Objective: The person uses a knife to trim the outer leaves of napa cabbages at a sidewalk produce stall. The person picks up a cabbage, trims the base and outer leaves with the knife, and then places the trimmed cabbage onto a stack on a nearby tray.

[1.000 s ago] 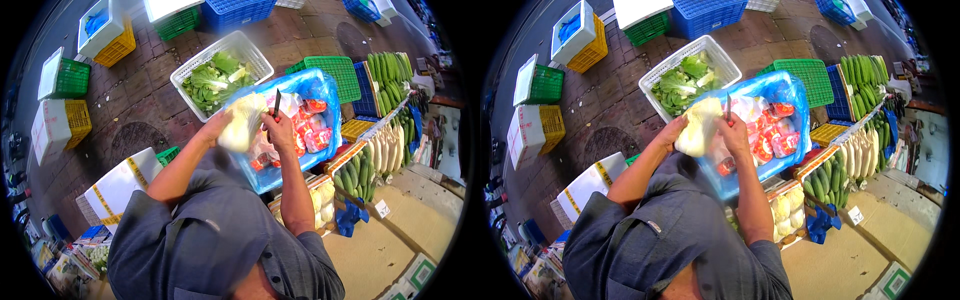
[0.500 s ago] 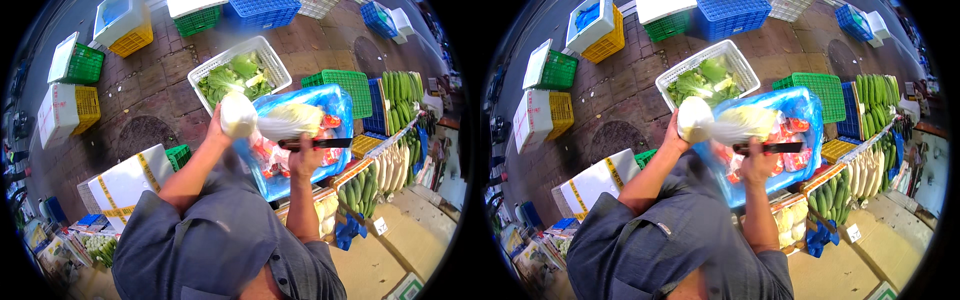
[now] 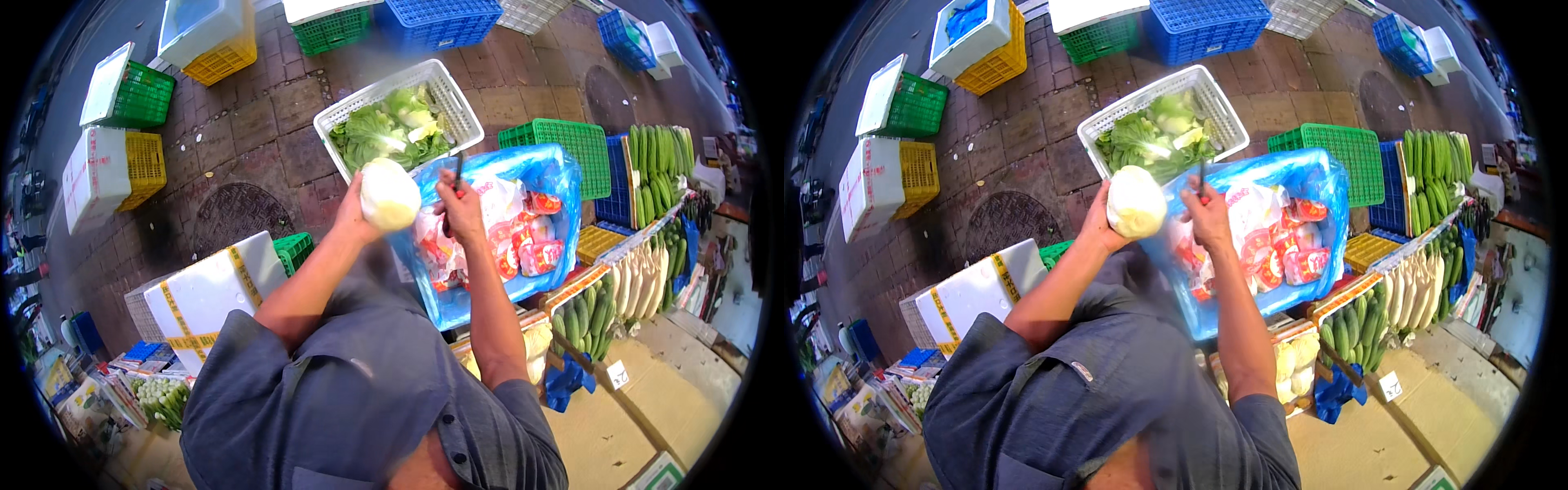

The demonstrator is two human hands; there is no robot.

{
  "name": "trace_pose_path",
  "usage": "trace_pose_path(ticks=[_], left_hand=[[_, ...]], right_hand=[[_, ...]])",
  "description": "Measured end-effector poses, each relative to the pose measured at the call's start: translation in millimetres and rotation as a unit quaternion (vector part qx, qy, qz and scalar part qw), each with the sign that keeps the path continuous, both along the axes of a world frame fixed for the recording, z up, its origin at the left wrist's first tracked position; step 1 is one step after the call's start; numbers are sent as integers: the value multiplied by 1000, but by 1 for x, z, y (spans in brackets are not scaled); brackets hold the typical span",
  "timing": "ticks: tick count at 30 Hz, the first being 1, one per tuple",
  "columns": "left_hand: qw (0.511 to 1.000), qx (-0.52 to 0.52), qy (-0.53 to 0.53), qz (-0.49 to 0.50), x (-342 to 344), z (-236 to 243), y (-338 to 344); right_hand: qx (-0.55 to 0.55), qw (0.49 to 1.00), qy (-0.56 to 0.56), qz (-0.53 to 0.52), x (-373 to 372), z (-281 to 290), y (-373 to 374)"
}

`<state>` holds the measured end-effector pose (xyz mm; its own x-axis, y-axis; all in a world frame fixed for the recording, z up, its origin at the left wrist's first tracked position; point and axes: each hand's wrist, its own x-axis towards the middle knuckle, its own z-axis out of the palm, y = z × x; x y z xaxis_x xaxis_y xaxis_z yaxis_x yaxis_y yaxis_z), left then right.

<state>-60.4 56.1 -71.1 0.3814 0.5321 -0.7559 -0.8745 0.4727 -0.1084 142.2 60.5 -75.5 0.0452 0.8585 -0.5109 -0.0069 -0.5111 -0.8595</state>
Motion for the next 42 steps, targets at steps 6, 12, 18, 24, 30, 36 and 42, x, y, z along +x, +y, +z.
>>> trace_pose_path(ticks=[6,12,18,24,30,36,42], left_hand=[[972,109,77,-195,5,32,-18],[527,328,489,-612,-37,31,-21],[624,574,390,-359,-40,20,-11],[616,545,320,-470,-28,45,-7],[661,506,290,-473,-9,19,-15],[717,465,196,-482,-1,21,-23],[700,476,148,-511,19,36,-24]], right_hand=[[-57,961,261,68,-11,4,-22],[-214,886,401,-85,-17,2,-68],[-330,813,481,-11,-41,20,-77],[-356,760,542,-23,-26,15,-95],[-348,873,337,-62,-6,20,-115],[-36,977,-206,43,22,43,-137],[186,862,-421,213,32,87,-141]])
